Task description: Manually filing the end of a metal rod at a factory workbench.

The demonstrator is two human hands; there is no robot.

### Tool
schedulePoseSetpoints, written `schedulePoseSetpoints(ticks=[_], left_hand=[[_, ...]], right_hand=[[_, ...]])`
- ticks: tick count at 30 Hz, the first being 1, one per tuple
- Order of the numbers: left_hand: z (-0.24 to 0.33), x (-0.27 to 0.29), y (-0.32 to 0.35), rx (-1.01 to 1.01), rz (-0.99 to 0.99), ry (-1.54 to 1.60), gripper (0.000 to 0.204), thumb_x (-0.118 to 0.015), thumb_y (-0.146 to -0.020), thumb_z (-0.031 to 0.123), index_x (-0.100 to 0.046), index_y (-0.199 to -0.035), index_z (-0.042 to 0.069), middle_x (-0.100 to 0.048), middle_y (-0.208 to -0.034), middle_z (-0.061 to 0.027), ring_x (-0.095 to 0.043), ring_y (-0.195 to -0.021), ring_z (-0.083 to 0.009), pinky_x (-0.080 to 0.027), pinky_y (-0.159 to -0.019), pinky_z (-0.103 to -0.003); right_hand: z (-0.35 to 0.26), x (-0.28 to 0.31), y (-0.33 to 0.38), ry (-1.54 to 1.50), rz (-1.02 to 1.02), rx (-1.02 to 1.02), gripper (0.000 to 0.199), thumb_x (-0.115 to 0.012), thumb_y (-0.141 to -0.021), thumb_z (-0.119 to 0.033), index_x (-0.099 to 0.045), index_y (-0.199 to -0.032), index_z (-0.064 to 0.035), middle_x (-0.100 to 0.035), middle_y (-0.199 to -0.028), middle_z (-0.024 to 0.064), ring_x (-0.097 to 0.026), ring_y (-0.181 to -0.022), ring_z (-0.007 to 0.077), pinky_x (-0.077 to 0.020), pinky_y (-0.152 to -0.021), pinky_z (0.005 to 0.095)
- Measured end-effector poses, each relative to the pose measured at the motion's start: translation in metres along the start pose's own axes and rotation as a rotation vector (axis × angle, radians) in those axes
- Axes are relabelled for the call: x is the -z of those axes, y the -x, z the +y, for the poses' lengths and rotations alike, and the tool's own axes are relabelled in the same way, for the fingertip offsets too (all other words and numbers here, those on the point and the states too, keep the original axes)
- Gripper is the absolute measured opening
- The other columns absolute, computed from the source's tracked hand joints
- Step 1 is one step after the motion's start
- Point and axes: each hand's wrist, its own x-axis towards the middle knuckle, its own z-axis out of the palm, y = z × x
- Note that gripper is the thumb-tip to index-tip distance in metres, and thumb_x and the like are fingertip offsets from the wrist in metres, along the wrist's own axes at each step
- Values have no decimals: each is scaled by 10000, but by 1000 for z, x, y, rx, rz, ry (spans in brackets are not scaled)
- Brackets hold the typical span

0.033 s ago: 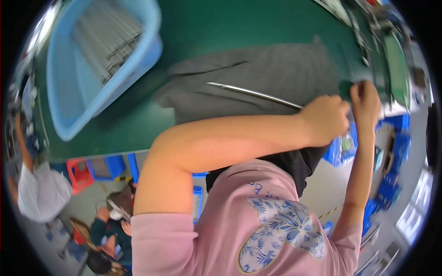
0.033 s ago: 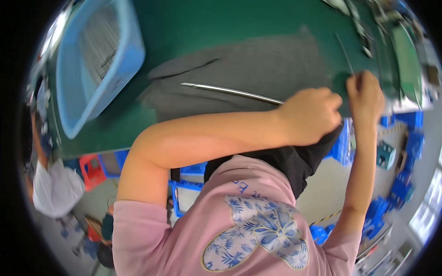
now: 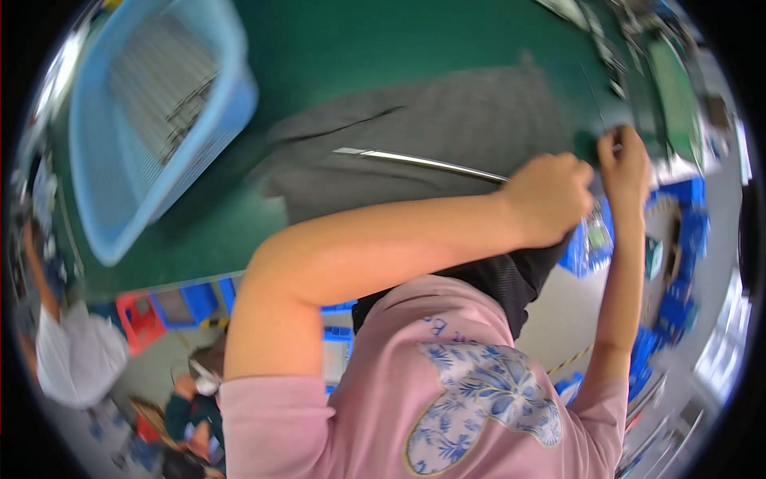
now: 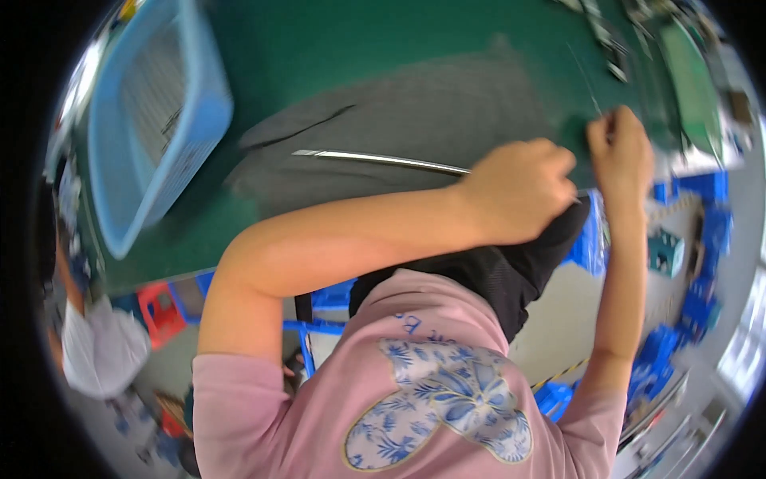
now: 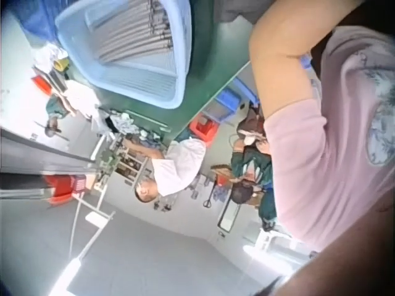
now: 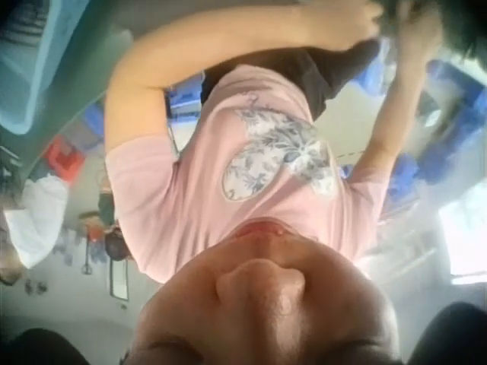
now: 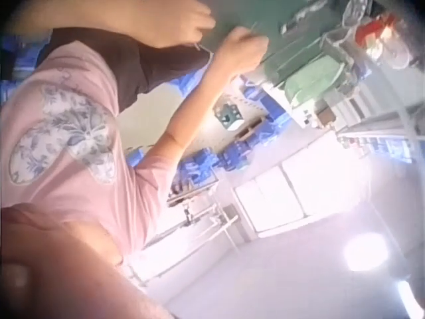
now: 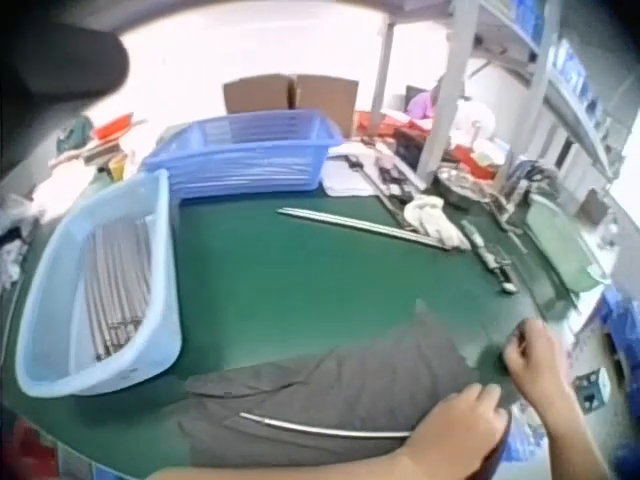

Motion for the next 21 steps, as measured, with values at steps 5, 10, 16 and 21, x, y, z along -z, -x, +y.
schedulePoseSetpoints(ticks=[5, 10, 16, 21], left_hand=[[-13, 11, 9, 68, -78, -31, 83, -671, -699, 96, -619, -729, 39, -537, -788, -100, -562, -782, -290, -477, -679, -380], [-14, 28, 5, 91, -97, 15, 81, -682, -706, 44, -642, -777, 39, -544, -751, -82, -552, -697, -270, -451, -628, -369], [-6, 41, 0, 121, -146, -17, 99, -702, -680, 20, -644, -758, 39, -540, -728, -61, -552, -676, -248, -446, -596, -350], [-10, 45, 0, 152, -210, -16, 124, -723, -693, -40, -656, -791, -3, -552, -751, -51, -559, -626, -147, -456, -554, -245]], right_hand=[[4, 1, 74, -564, 88, -267, 228, -409, -897, -151, -541, -946, 28, -585, -844, 246, -561, -792, 400, -438, -716, 418], [-45, 4, 129, -898, 102, -436, 124, -474, -950, -67, -553, -913, 21, -569, -730, 88, -507, -642, 127, -422, -606, 266], [-66, -18, 156, -1132, 174, -375, 103, -458, -932, -23, -543, -982, 4, -553, -662, 63, -479, -524, 123, -394, -519, 246], [-75, -12, 150, -1163, 38, -373, 91, -469, -908, -7, -539, -966, 5, -559, -640, 71, -532, -516, 149, -411, -507, 262]])
